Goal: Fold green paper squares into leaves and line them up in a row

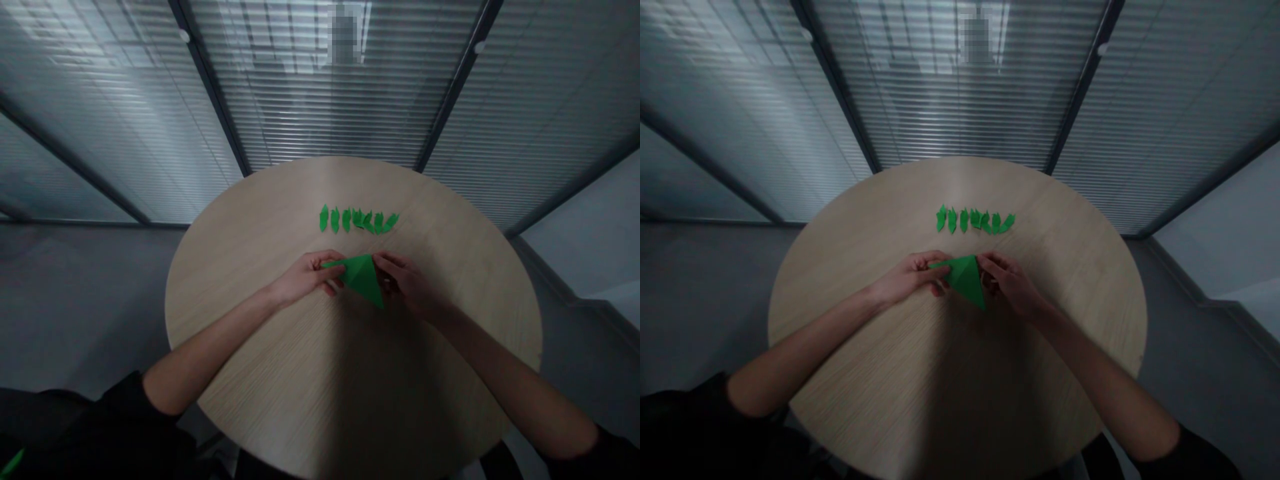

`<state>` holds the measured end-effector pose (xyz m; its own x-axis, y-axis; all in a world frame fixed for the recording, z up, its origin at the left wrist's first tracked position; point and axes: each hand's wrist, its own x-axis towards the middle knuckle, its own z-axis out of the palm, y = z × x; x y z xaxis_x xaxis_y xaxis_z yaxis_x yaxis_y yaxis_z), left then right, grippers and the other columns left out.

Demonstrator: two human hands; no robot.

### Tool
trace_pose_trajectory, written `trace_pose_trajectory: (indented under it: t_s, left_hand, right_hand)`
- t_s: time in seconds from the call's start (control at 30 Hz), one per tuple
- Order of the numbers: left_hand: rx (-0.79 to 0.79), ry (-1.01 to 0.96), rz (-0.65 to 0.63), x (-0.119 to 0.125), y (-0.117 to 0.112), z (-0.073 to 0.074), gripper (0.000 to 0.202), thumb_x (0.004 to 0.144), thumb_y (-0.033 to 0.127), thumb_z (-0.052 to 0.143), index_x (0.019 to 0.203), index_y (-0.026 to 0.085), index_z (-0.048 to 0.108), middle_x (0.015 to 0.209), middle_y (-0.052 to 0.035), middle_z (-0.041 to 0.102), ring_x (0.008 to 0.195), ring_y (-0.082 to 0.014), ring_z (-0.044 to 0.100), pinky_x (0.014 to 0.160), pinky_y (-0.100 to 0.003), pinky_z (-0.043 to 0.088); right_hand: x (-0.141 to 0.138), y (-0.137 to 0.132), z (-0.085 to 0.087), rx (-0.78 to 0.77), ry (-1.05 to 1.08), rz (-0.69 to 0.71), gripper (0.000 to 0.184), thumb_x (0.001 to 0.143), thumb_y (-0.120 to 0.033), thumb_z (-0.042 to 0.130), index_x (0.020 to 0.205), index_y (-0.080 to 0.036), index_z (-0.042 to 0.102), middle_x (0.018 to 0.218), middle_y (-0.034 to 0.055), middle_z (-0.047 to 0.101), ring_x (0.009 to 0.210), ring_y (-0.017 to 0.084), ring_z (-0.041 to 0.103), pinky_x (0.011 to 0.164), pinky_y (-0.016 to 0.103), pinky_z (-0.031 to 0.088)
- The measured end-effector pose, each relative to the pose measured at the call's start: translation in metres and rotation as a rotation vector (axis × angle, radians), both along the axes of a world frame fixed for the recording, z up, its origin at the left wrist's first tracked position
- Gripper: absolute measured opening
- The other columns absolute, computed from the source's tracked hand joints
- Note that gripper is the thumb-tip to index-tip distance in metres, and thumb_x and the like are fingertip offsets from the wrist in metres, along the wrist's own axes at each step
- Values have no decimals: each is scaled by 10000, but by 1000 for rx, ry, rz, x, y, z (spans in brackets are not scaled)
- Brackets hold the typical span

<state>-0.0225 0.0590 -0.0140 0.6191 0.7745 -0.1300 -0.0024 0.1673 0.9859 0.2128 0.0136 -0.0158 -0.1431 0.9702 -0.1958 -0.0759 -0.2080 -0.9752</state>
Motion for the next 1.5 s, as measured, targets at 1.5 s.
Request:
trace_pose_trajectory:
  t_s: [1.5]
  left_hand:
    - [570,212,294,3,-17,6,148,857,287,704,947,172,733,882,-49,763,753,-162,696,707,-268,545]
  right_hand:
    - [8,-19,3,689,-418,61,312,841,-269,746,1152,-242,744,1198,103,696,862,214,754,748,380,676]
